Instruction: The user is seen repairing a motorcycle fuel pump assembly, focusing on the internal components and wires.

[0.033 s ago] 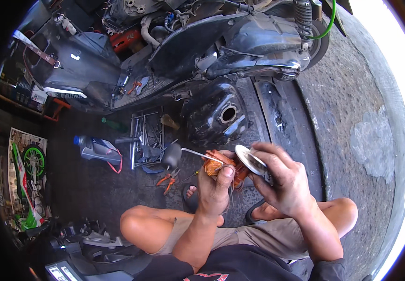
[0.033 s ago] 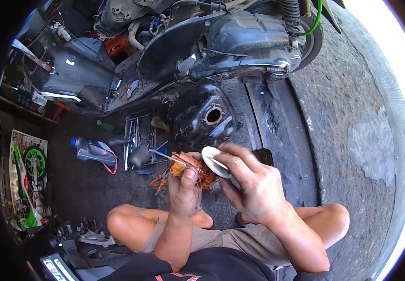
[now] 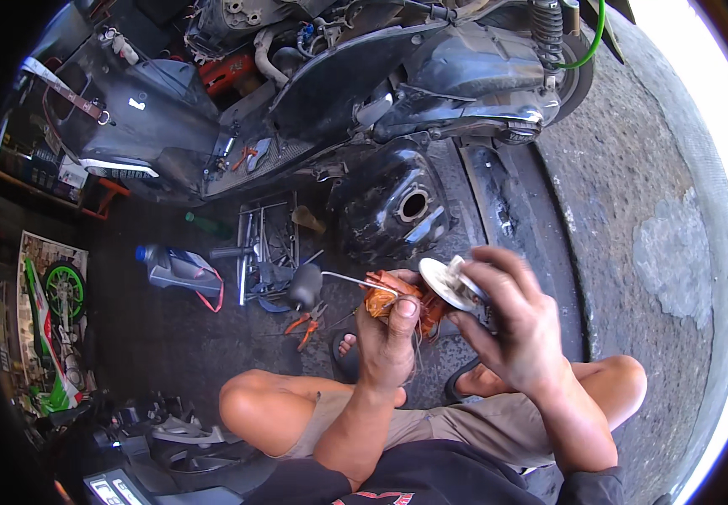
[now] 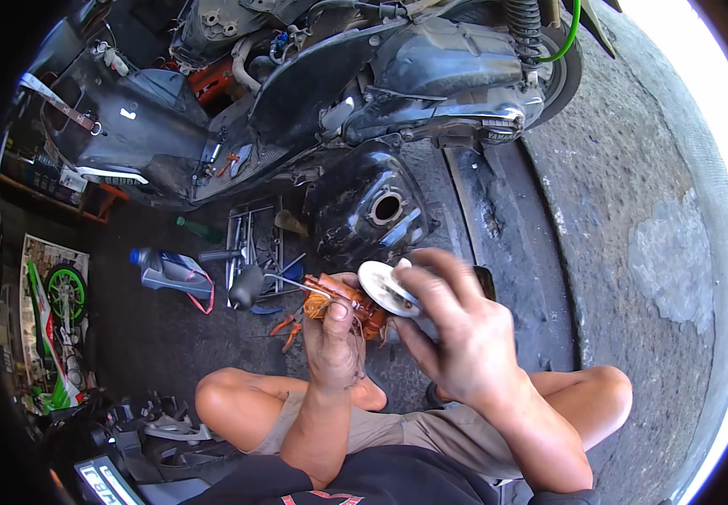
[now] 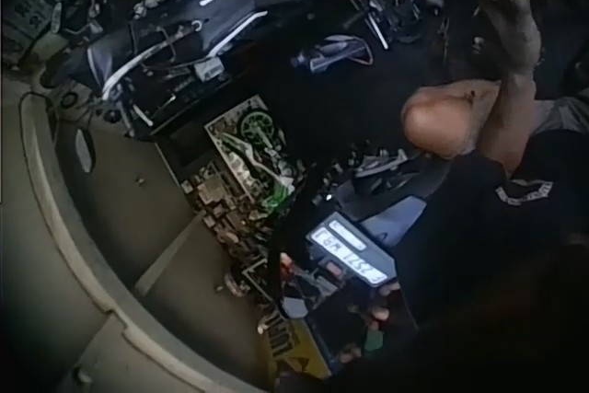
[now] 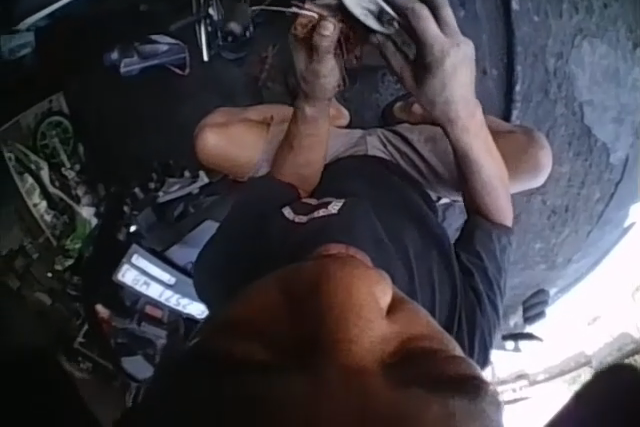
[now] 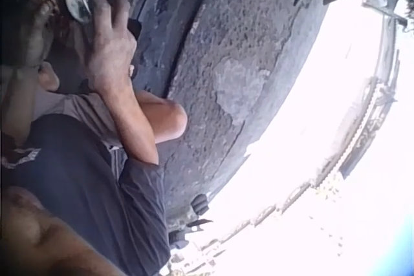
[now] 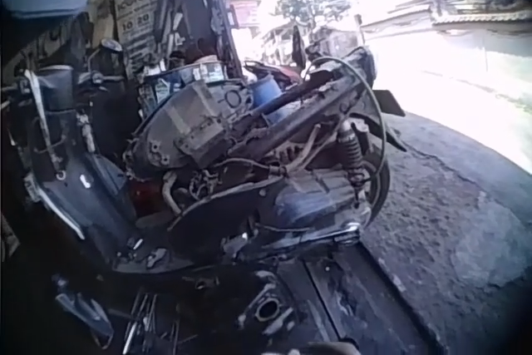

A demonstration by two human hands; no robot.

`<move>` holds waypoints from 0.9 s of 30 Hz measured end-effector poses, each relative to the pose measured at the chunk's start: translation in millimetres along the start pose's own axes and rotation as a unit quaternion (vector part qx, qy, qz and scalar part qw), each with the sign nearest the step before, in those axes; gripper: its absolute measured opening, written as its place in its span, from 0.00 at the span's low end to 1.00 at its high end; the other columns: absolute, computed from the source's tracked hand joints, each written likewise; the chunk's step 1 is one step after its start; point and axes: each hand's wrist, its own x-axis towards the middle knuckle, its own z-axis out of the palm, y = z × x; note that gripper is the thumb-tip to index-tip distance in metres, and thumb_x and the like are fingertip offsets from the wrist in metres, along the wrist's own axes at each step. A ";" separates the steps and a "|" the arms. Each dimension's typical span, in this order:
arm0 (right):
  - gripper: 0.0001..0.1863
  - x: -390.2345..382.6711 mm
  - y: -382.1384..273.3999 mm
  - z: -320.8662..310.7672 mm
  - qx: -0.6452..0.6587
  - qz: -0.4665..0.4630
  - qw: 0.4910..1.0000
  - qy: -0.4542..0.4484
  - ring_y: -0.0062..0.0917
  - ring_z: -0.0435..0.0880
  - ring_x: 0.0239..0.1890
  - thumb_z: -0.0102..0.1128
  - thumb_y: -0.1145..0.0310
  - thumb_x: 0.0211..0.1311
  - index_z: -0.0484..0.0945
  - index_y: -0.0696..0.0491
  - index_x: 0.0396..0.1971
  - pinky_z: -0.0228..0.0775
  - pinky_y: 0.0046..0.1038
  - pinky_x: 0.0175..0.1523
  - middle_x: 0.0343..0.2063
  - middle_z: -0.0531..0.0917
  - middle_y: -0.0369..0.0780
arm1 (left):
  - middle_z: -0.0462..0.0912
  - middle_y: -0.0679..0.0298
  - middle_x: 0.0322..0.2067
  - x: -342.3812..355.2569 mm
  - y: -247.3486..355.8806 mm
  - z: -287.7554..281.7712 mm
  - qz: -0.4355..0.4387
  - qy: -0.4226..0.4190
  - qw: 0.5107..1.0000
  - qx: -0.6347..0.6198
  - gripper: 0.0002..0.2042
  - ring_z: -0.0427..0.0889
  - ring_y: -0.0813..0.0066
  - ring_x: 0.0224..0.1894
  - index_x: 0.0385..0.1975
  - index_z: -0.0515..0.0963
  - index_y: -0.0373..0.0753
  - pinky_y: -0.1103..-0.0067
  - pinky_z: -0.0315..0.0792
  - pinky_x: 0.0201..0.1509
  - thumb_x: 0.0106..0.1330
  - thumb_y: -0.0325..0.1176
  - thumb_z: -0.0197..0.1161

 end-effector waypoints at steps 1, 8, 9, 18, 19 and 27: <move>0.26 -1.7 -8.6 -2.3 0.001 0.020 0.999 0.040 0.47 0.86 0.43 0.69 0.72 0.56 0.76 0.57 0.56 0.82 0.38 0.44 0.50 0.78 0.51 | 0.80 0.60 0.43 0.9 -3.6 -2.0 0.000 0.001 1.000 0.008 0.31 0.80 0.75 0.45 0.52 0.71 0.28 0.78 0.75 0.50 0.70 0.56 0.63; 0.25 -26.7 -63.7 -10.4 0.196 0.171 0.960 -0.103 0.36 0.82 0.28 0.53 0.85 0.62 0.74 0.63 0.61 0.74 0.31 0.38 0.31 0.78 0.48 | 0.79 0.57 0.43 9.2 -15.1 -4.9 0.170 0.127 0.972 0.102 0.39 0.81 0.74 0.43 0.50 0.71 0.26 0.77 0.77 0.46 0.68 0.67 0.57; 0.25 -25.8 -62.1 -5.6 0.200 0.174 0.959 -0.100 0.36 0.82 0.28 0.53 0.85 0.62 0.74 0.63 0.61 0.74 0.31 0.38 0.31 0.78 0.48 | 0.79 0.57 0.43 9.4 -15.7 -5.4 0.168 0.122 0.972 0.106 0.39 0.81 0.74 0.43 0.50 0.71 0.26 0.77 0.77 0.46 0.68 0.67 0.57; 0.24 -18.9 -60.1 9.9 0.240 0.160 0.949 -0.128 0.36 0.83 0.27 0.55 0.84 0.61 0.75 0.64 0.59 0.75 0.31 0.35 0.29 0.80 0.49 | 0.78 0.47 0.48 3.6 -19.9 -12.8 0.302 0.124 0.938 0.115 0.36 0.83 0.63 0.48 0.52 0.63 0.32 0.73 0.81 0.49 0.63 0.59 0.69; 0.24 -15.2 -62.6 8.2 0.235 0.159 0.950 -0.131 0.36 0.83 0.27 0.55 0.84 0.61 0.75 0.64 0.59 0.75 0.31 0.35 0.29 0.80 0.49 | 0.77 0.46 0.49 4.2 -22.3 -13.6 0.323 0.122 0.931 0.118 0.35 0.83 0.61 0.48 0.53 0.62 0.33 0.73 0.81 0.50 0.64 0.57 0.69; 0.17 -20.2 -66.7 18.8 0.284 0.200 0.932 -0.107 0.24 0.85 0.37 0.49 0.86 0.66 0.78 0.66 0.53 0.78 0.24 0.44 0.35 0.86 0.48 | 0.67 0.55 0.50 -6.0 -12.9 1.1 0.369 0.128 0.908 0.148 0.26 0.78 0.52 0.58 0.52 0.68 0.43 0.65 0.80 0.60 0.62 0.43 0.76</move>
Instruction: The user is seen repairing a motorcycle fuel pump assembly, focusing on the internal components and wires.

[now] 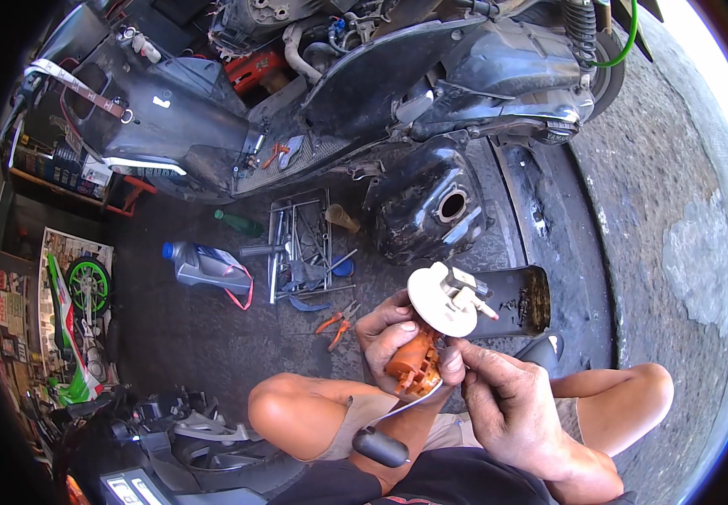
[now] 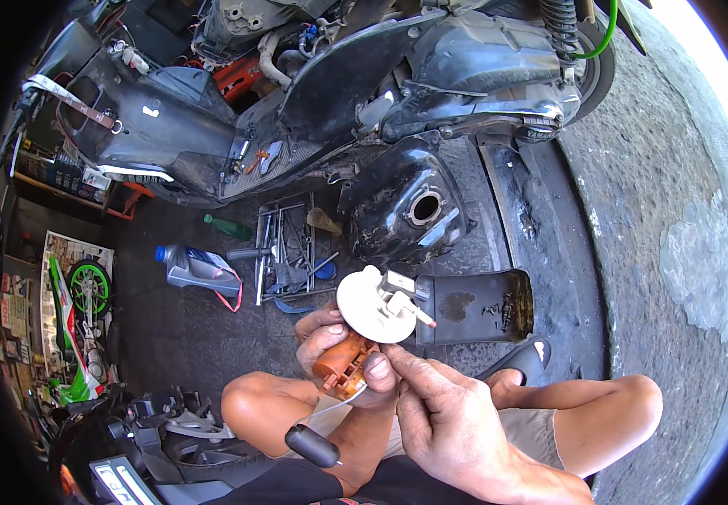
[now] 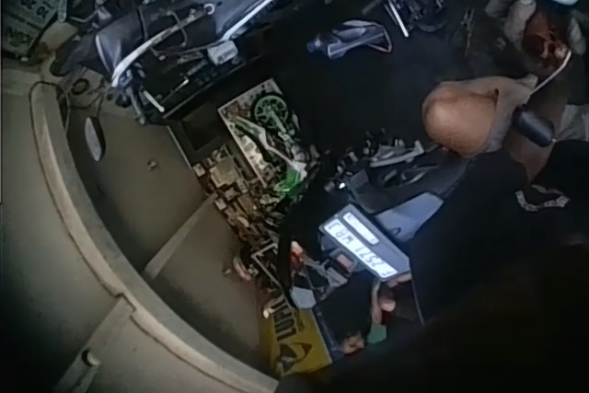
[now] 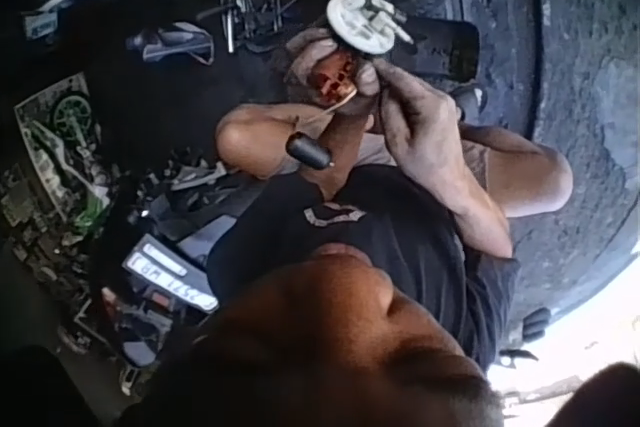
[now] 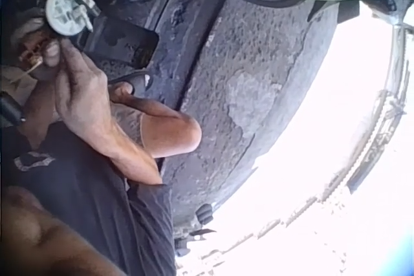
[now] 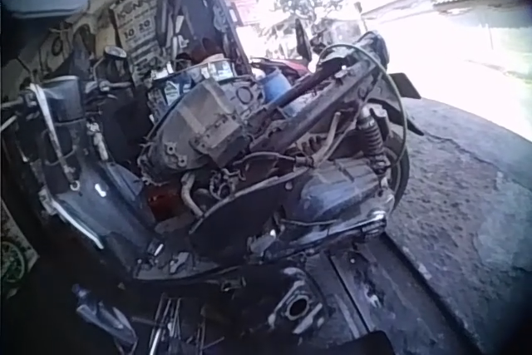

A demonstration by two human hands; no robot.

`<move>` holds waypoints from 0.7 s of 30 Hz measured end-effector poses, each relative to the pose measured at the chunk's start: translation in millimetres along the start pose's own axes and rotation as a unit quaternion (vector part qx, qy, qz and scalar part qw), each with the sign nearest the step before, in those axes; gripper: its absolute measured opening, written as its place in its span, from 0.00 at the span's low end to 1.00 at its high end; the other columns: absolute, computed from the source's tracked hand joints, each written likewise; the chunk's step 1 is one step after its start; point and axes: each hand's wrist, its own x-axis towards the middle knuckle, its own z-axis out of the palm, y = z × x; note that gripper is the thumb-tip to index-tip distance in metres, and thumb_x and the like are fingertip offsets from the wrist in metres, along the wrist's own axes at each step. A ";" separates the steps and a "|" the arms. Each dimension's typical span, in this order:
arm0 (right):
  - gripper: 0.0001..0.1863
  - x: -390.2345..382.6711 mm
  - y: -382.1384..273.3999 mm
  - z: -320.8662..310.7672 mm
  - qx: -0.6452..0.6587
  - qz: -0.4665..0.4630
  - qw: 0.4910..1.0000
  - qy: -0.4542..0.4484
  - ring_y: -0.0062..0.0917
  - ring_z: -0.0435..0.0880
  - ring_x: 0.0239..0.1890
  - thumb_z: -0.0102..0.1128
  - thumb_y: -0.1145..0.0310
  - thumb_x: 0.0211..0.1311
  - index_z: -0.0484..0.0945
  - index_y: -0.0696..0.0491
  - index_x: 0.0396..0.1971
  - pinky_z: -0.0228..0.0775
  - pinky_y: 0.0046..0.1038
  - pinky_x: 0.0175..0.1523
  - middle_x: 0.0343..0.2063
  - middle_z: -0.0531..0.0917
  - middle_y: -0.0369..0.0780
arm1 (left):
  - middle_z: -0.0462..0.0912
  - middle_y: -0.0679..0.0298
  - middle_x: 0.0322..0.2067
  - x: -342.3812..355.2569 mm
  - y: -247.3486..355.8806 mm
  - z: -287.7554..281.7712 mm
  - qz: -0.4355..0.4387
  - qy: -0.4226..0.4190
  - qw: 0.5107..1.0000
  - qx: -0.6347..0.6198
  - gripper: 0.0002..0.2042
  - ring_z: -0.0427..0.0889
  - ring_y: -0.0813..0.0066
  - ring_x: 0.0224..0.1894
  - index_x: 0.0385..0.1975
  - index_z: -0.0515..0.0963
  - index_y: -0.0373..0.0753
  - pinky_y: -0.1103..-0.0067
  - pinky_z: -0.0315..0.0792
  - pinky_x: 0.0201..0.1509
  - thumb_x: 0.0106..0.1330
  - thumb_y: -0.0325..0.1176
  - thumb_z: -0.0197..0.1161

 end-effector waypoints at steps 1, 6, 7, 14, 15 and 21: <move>0.17 -1.1 3.7 2.9 -0.004 0.000 1.000 -0.003 0.24 0.85 0.37 0.49 0.86 0.66 0.78 0.66 0.53 0.78 0.24 0.44 0.35 0.86 0.48 | 0.67 0.55 0.50 2.7 1.8 -4.1 0.015 -0.026 0.999 0.021 0.26 0.78 0.52 0.59 0.52 0.69 0.42 0.65 0.80 0.61 0.60 0.40 0.77; 0.12 -7.8 20.1 9.6 0.084 0.044 0.995 0.029 0.12 0.78 0.33 0.51 0.80 0.74 0.80 0.65 0.51 0.73 0.18 0.37 0.30 0.85 0.36 | 0.67 0.55 0.50 1.8 3.4 -1.7 0.022 -0.030 0.999 -0.001 0.28 0.78 0.52 0.58 0.54 0.67 0.43 0.65 0.79 0.61 0.59 0.37 0.77; 0.11 -7.0 20.3 10.0 0.107 0.050 0.993 0.028 0.10 0.75 0.30 0.51 0.76 0.76 0.80 0.64 0.50 0.69 0.16 0.34 0.29 0.82 0.32 | 0.67 0.55 0.50 -0.3 3.8 1.4 0.010 -0.019 1.000 -0.009 0.29 0.78 0.52 0.58 0.54 0.66 0.44 0.66 0.79 0.60 0.59 0.37 0.78; 0.11 -10.2 29.0 13.3 0.070 0.049 0.994 0.068 0.10 0.73 0.26 0.49 0.77 0.75 0.81 0.64 0.45 0.66 0.16 0.30 0.24 0.79 0.31 | 0.66 0.56 0.51 -5.2 6.1 -2.4 -0.053 -0.039 0.996 -0.064 0.30 0.75 0.53 0.61 0.54 0.65 0.45 0.65 0.79 0.61 0.58 0.35 0.79; 0.10 -10.1 29.5 12.2 0.042 0.027 0.997 0.063 0.09 0.72 0.25 0.49 0.78 0.75 0.81 0.64 0.43 0.65 0.16 0.29 0.23 0.79 0.32 | 0.66 0.56 0.51 -3.3 6.9 -1.5 -0.058 -0.053 0.994 -0.074 0.30 0.74 0.53 0.61 0.54 0.65 0.44 0.65 0.78 0.62 0.57 0.33 0.79; 0.09 -12.9 35.5 13.4 -0.035 -0.024 0.995 0.089 0.11 0.76 0.25 0.48 0.79 0.73 0.80 0.64 0.41 0.68 0.19 0.29 0.22 0.80 0.35 | 0.68 0.51 0.54 -5.9 15.3 1.1 -0.061 -0.079 0.994 -0.041 0.27 0.74 0.59 0.60 0.56 0.66 0.39 0.67 0.74 0.64 0.60 0.27 0.73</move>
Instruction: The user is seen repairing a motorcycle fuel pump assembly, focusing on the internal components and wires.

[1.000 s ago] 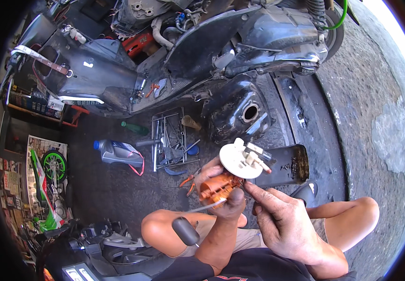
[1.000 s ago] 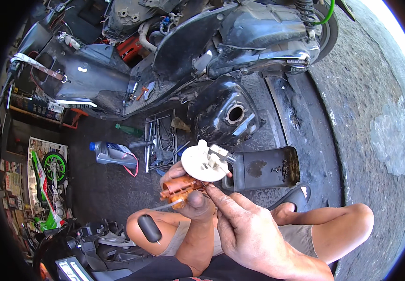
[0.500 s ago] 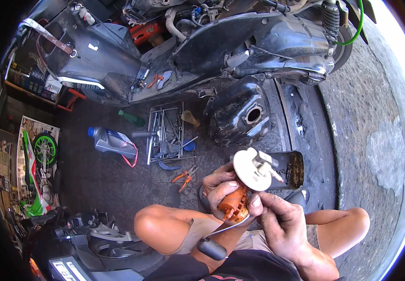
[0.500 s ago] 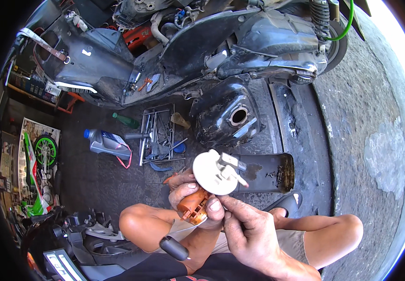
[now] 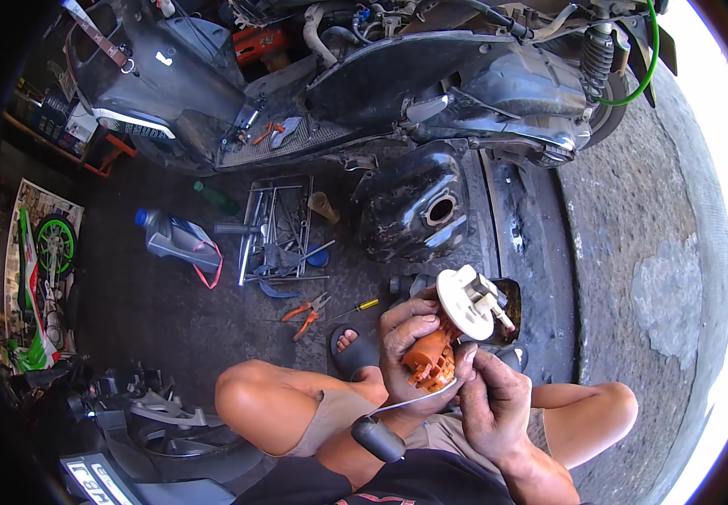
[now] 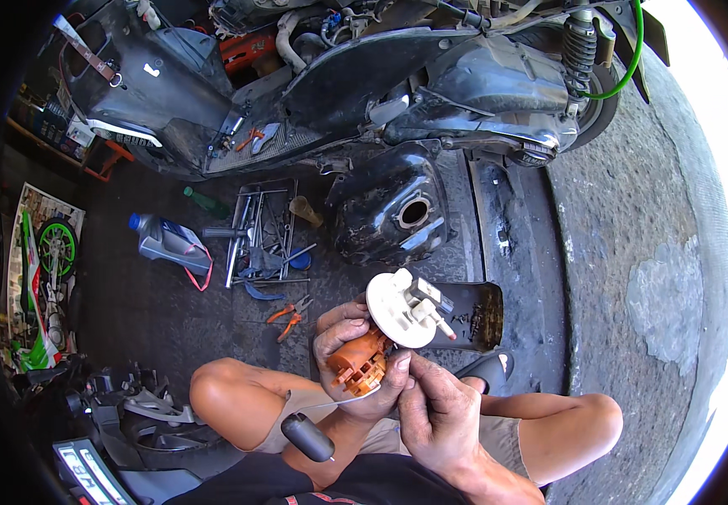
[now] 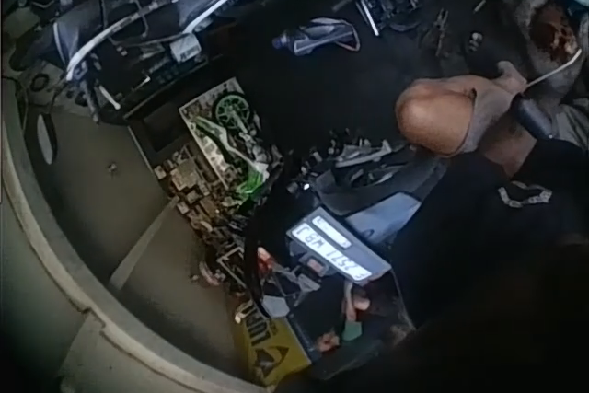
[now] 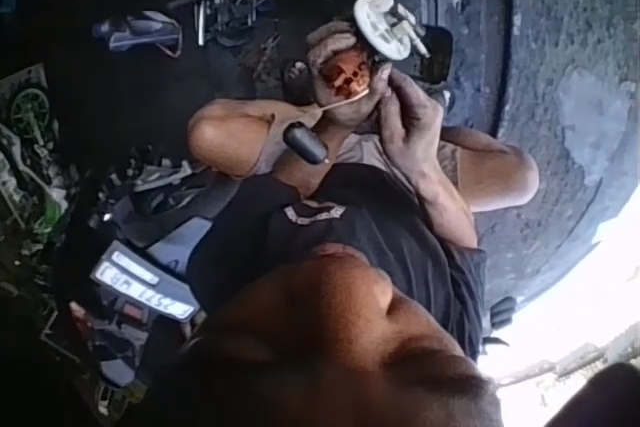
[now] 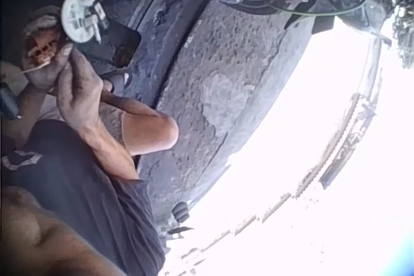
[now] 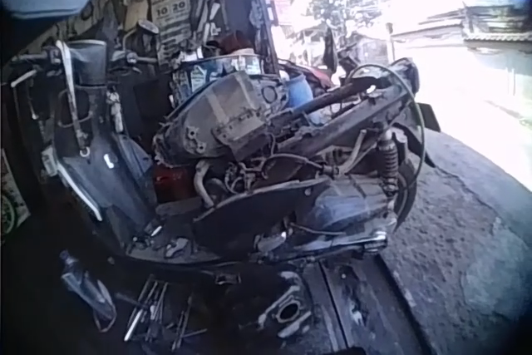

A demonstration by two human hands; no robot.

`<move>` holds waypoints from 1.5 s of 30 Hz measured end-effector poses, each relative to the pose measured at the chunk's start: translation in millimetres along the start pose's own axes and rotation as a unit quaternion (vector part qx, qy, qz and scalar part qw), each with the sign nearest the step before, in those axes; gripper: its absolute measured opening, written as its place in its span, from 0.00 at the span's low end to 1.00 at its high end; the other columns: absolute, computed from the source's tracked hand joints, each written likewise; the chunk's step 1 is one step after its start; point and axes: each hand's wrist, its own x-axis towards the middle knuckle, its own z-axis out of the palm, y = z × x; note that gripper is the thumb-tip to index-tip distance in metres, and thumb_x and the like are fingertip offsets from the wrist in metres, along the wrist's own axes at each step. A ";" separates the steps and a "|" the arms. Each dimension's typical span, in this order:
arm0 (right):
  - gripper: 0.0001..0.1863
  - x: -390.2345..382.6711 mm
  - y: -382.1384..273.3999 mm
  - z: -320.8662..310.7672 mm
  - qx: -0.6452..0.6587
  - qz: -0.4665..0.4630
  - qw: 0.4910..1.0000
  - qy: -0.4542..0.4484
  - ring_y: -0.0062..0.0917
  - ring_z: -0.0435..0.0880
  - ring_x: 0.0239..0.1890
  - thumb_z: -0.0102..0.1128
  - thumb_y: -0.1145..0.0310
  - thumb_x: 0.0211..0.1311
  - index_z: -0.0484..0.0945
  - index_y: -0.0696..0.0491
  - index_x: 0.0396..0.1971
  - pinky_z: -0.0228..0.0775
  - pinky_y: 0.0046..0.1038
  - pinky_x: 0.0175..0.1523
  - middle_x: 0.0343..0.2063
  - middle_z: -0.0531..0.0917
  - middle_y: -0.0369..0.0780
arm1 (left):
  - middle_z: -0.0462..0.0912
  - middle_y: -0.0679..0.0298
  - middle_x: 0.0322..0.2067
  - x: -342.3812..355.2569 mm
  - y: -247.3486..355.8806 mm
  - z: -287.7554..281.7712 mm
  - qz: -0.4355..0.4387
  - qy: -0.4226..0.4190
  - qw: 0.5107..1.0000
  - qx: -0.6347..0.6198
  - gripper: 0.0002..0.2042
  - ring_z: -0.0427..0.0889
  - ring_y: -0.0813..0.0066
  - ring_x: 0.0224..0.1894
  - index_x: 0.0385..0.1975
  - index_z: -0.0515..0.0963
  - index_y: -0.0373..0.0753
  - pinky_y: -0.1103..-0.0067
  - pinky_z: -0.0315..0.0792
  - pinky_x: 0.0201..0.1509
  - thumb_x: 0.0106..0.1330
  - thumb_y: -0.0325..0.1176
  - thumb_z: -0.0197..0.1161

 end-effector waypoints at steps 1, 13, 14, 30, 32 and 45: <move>0.09 -0.2 0.7 -0.6 -0.003 0.000 1.000 -0.001 0.11 0.76 0.25 0.48 0.79 0.73 0.80 0.64 0.41 0.68 0.19 0.29 0.22 0.80 0.35 | 0.68 0.51 0.54 0.4 2.6 -1.1 0.000 0.002 1.000 -0.001 0.27 0.74 0.59 0.60 0.56 0.66 0.39 0.67 0.74 0.64 0.60 0.27 0.73; 0.10 -4.8 14.7 1.9 -0.027 0.008 0.999 0.019 0.14 0.81 0.26 0.47 0.79 0.73 0.79 0.65 0.43 0.72 0.19 0.31 0.26 0.82 0.39 | 0.74 0.47 0.55 -1.2 7.2 -8.8 -0.035 -0.061 0.993 0.098 0.28 0.76 0.59 0.60 0.57 0.68 0.34 0.67 0.73 0.65 0.58 0.25 0.74; 0.10 -4.9 15.0 1.0 -0.028 0.008 0.999 0.019 0.14 0.81 0.26 0.47 0.79 0.73 0.79 0.65 0.43 0.72 0.19 0.31 0.26 0.82 0.39 | 0.77 0.47 0.54 -0.8 6.5 -8.5 -0.034 -0.055 0.994 0.091 0.28 0.78 0.57 0.59 0.56 0.69 0.35 0.66 0.74 0.64 0.57 0.25 0.76; 0.15 0.6 15.4 -12.8 0.101 0.095 0.989 -0.043 0.11 0.73 0.24 0.49 0.79 0.71 0.80 0.63 0.51 0.67 0.19 0.30 0.22 0.78 0.33 | 0.81 0.49 0.54 -7.6 -2.8 -11.1 -0.034 -0.042 0.995 0.086 0.33 0.82 0.56 0.54 0.58 0.71 0.35 0.67 0.77 0.59 0.51 0.25 0.80; 0.14 0.8 13.4 -8.5 0.047 0.068 0.996 -0.020 0.15 0.76 0.25 0.50 0.80 0.70 0.80 0.64 0.50 0.69 0.21 0.32 0.23 0.81 0.39 | 0.81 0.49 0.54 -5.4 -1.6 -11.9 -0.027 -0.040 0.994 0.097 0.33 0.82 0.56 0.54 0.58 0.71 0.35 0.68 0.77 0.59 0.51 0.25 0.81; 0.14 17.5 -40.7 -34.1 -0.270 0.023 0.960 -0.073 0.52 0.85 0.35 0.58 0.77 0.64 0.79 0.63 0.49 0.78 0.41 0.40 0.34 0.84 0.56 | 0.81 0.57 0.42 5.7 -19.2 -14.0 -0.278 0.073 0.958 0.003 0.21 0.84 0.71 0.42 0.48 0.74 0.34 0.77 0.80 0.45 0.58 0.28 0.77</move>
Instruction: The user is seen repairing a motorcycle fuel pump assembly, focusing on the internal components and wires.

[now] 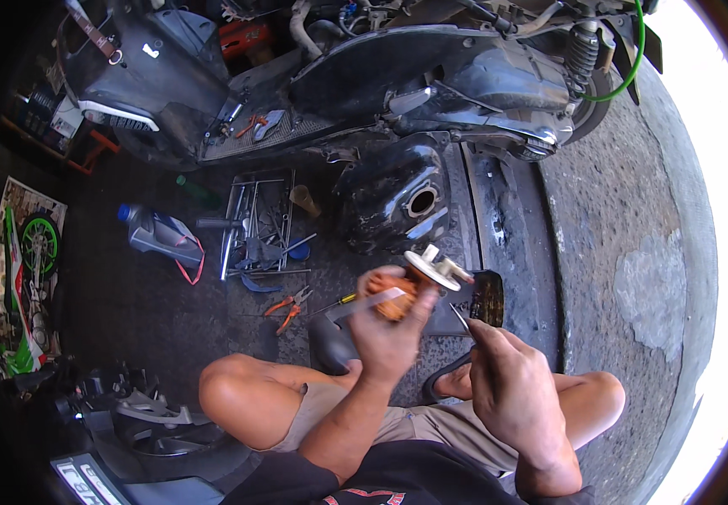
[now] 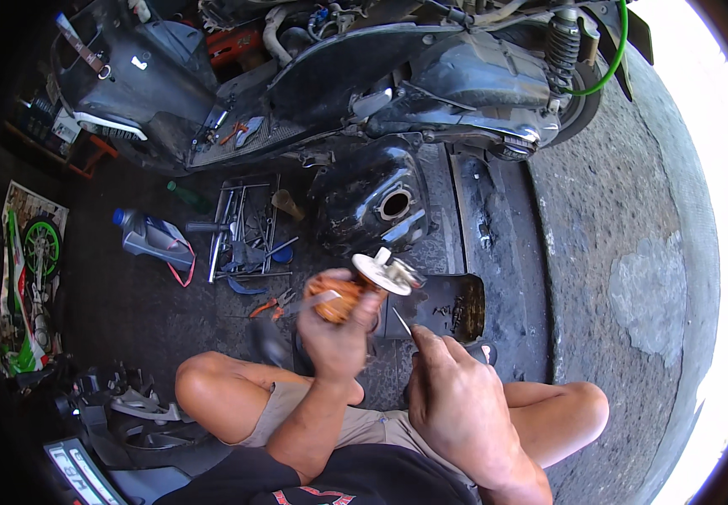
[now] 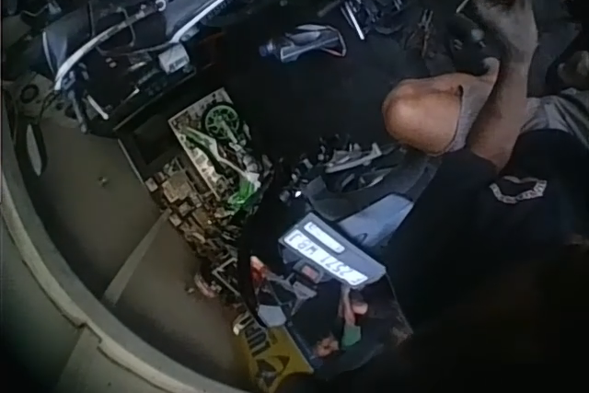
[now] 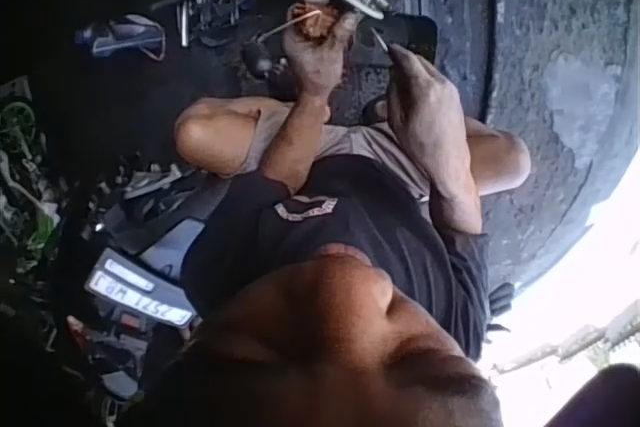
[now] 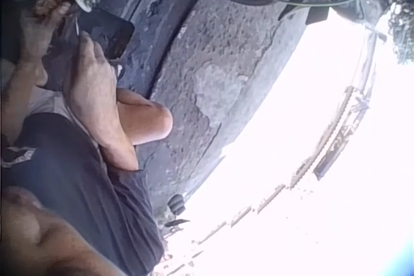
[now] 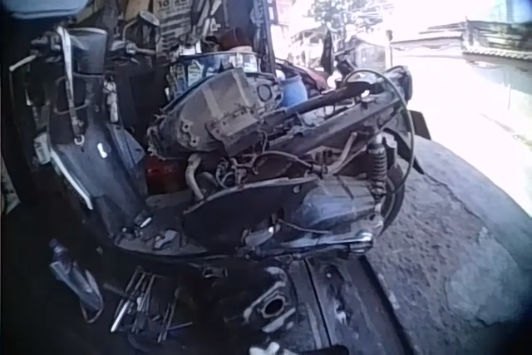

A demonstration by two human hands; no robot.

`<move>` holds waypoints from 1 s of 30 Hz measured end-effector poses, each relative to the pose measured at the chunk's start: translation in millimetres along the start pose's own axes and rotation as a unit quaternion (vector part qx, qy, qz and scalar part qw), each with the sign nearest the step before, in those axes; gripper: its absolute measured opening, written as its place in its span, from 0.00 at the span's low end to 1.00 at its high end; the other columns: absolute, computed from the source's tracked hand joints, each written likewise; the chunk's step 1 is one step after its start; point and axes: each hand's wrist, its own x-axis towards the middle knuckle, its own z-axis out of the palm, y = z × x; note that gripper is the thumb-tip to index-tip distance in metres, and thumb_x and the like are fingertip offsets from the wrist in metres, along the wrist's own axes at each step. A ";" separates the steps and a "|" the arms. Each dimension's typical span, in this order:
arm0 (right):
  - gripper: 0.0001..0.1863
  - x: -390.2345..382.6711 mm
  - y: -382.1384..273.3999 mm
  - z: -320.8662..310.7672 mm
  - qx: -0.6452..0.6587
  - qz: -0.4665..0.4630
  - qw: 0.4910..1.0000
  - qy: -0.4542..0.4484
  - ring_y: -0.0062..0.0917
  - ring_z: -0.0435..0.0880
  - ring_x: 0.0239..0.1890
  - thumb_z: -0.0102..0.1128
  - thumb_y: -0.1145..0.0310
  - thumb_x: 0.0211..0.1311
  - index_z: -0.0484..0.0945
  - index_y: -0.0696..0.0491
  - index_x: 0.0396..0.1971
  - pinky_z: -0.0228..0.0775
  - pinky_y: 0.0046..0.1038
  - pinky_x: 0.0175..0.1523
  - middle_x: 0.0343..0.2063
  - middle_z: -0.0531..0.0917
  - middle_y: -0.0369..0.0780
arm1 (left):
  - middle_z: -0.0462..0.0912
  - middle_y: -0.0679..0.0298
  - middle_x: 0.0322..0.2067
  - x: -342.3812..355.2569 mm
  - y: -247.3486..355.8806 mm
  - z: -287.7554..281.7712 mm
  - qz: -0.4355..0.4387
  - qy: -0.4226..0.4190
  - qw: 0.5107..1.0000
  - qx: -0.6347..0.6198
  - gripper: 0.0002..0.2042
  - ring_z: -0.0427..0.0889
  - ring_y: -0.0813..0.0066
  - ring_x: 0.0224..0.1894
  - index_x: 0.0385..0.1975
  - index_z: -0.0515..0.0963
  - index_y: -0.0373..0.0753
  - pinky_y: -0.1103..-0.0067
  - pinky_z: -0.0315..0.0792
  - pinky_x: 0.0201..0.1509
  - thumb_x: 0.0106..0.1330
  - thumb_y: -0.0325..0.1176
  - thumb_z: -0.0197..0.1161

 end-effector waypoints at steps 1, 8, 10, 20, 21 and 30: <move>0.14 -0.4 -0.2 -0.7 0.038 -0.025 0.999 0.022 0.51 0.86 0.34 0.60 0.75 0.65 0.79 0.63 0.49 0.78 0.40 0.39 0.33 0.84 0.54 | 0.80 0.61 0.40 12.0 -7.3 -11.8 0.025 -0.029 0.999 -0.017 0.17 0.83 0.77 0.37 0.47 0.73 0.33 0.80 0.80 0.38 0.64 0.30 0.73; 0.14 3.1 14.9 3.2 0.121 -0.041 0.992 0.008 0.45 0.87 0.34 0.60 0.77 0.64 0.80 0.62 0.49 0.78 0.35 0.39 0.34 0.85 0.53 | 0.81 0.58 0.38 14.5 -5.3 -18.0 -0.164 -0.120 0.928 -0.312 0.30 0.87 0.71 0.35 0.48 0.72 0.36 0.78 0.84 0.36 0.72 0.63 0.55; 0.15 0.2 19.8 11.8 0.142 -0.049 0.989 -0.002 0.45 0.88 0.35 0.60 0.77 0.64 0.79 0.62 0.51 0.79 0.36 0.40 0.35 0.85 0.54 | 0.81 0.57 0.41 12.7 -4.7 -6.9 -0.205 -0.107 0.878 -0.419 0.35 0.87 0.68 0.41 0.48 0.72 0.37 0.73 0.84 0.46 0.71 0.70 0.47; 0.25 5.2 16.6 22.2 0.146 -0.020 0.986 -0.077 0.44 0.89 0.34 0.57 0.81 0.63 0.76 0.53 0.61 0.79 0.37 0.38 0.35 0.85 0.54 | 0.78 0.48 0.48 20.4 5.9 -9.0 -0.143 -0.171 0.909 -0.352 0.28 0.81 0.60 0.54 0.50 0.73 0.37 0.64 0.80 0.59 0.73 0.61 0.52; 0.26 6.6 16.5 20.7 0.129 -0.038 0.988 -0.072 0.43 0.88 0.32 0.57 0.81 0.63 0.76 0.52 0.62 0.79 0.36 0.37 0.34 0.85 0.53 | 0.79 0.48 0.48 21.9 8.2 -11.5 -0.185 -0.181 0.883 -0.390 0.28 0.83 0.60 0.51 0.50 0.73 0.37 0.65 0.81 0.55 0.73 0.60 0.52; 0.25 10.4 22.8 18.4 0.174 0.002 0.980 -0.095 0.24 0.83 0.25 0.53 0.84 0.64 0.77 0.55 0.61 0.76 0.29 0.35 0.27 0.82 0.45 | 0.83 0.41 0.44 22.5 14.6 -20.4 -0.234 -0.241 0.897 -0.288 0.25 0.88 0.59 0.41 0.50 0.75 0.30 0.67 0.85 0.45 0.79 0.51 0.45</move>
